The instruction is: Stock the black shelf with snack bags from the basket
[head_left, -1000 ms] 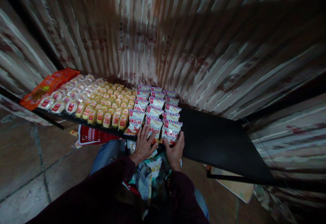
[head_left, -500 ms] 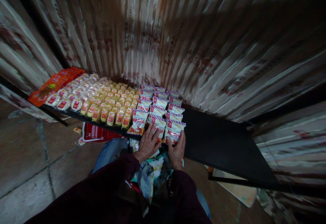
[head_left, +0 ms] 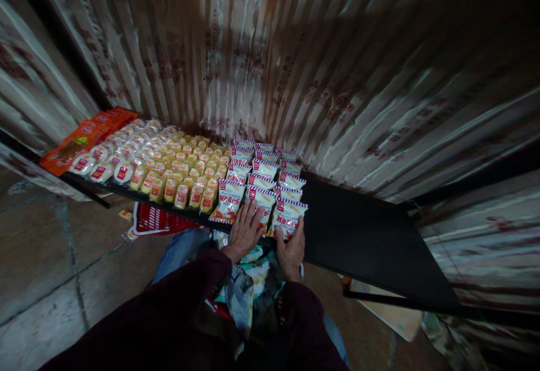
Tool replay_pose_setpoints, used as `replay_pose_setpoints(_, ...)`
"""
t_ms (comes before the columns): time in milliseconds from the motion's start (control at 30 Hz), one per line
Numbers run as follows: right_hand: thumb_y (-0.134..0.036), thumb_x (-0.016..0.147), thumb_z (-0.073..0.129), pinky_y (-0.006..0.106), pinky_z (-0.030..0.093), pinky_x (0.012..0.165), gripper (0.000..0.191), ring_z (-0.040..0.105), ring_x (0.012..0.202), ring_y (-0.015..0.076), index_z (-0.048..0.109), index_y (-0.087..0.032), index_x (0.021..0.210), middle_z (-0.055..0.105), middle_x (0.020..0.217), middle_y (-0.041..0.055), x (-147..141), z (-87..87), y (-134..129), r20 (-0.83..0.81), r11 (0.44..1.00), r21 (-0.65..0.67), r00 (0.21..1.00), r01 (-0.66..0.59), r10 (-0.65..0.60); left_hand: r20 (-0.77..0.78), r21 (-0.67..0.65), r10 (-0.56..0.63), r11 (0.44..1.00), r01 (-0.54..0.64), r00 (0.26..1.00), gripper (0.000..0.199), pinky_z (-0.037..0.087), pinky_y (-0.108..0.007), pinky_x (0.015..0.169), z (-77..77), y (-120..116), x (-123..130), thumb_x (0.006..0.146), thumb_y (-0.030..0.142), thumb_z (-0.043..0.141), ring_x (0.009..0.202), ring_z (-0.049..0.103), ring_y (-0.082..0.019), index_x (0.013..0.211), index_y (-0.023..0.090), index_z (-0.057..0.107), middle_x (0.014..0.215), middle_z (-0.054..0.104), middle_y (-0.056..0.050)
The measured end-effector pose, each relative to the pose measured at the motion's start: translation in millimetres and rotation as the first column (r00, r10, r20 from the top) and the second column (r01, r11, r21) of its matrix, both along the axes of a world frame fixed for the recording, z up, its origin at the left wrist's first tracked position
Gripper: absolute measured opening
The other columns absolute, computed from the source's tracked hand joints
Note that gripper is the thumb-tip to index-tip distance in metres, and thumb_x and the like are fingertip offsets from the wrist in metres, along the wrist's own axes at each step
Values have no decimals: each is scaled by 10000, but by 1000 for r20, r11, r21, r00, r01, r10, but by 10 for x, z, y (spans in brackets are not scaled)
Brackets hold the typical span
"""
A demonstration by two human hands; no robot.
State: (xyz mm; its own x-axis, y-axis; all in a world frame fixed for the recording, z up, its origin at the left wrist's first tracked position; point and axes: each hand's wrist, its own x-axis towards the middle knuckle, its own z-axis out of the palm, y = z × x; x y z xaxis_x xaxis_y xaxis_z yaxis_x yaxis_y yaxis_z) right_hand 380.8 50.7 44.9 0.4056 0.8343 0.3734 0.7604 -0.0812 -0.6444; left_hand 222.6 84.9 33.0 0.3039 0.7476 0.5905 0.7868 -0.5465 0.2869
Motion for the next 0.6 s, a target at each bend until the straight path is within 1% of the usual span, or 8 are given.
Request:
replay_pose_setpoints(133,-622,861,424,513,391,1000,825,440,1286,340,219,-116,1480,421,1426,227,-16,-1,3,49,1000,17,999,5,-6,-13,24,-12,1000,12,1000,675,272,-498,1153,2,1,-4,918,314,494,1463,115,-274,1493,167,172,1583,140,-136)
replay_pose_setpoints(200,-613,861,442,524,381,1012,828,412,1310,344,209,-121,1484,393,1446,226,-19,-14,-3,66,999,53,998,-2,-2,-15,28,-14,1000,15,1000,667,267,-504,1154,8,-14,-16,913,343,507,1462,124,-281,1487,182,208,1581,156,-130)
replay_pose_setpoints(300,-623,847,469,547,335,1056,860,333,1363,347,194,-119,1487,327,1483,231,-14,-48,-19,60,992,123,998,-7,0,-25,33,-32,999,33,999,653,271,-517,1145,17,-38,-40,892,381,542,1457,146,-298,1469,229,278,1578,174,-121)
replay_pose_setpoints(400,-644,830,483,560,302,1079,888,290,1382,351,203,-111,1482,305,1488,238,-9,-76,-42,36,986,165,999,2,-9,-44,48,-45,998,47,998,624,274,-523,1137,24,-55,-60,887,376,551,1450,173,-299,1455,271,315,1567,212,-105)
replay_pose_setpoints(500,-648,823,493,559,296,1081,894,278,1384,355,219,-101,1475,310,1479,243,-10,-89,-78,40,985,174,999,-5,-2,-46,65,-39,997,42,998,577,271,-515,1139,29,-68,-72,902,337,529,1446,194,-285,1445,280,342,1551,257,-98)
replay_pose_setpoints(600,-636,830,493,569,300,1071,877,273,1386,355,209,-119,1479,310,1479,235,-13,-96,-117,59,986,167,998,-15,6,-38,59,-22,998,25,999,566,276,-525,1132,32,-79,-80,907,328,523,1449,182,-288,1443,287,344,1551,256,-97)
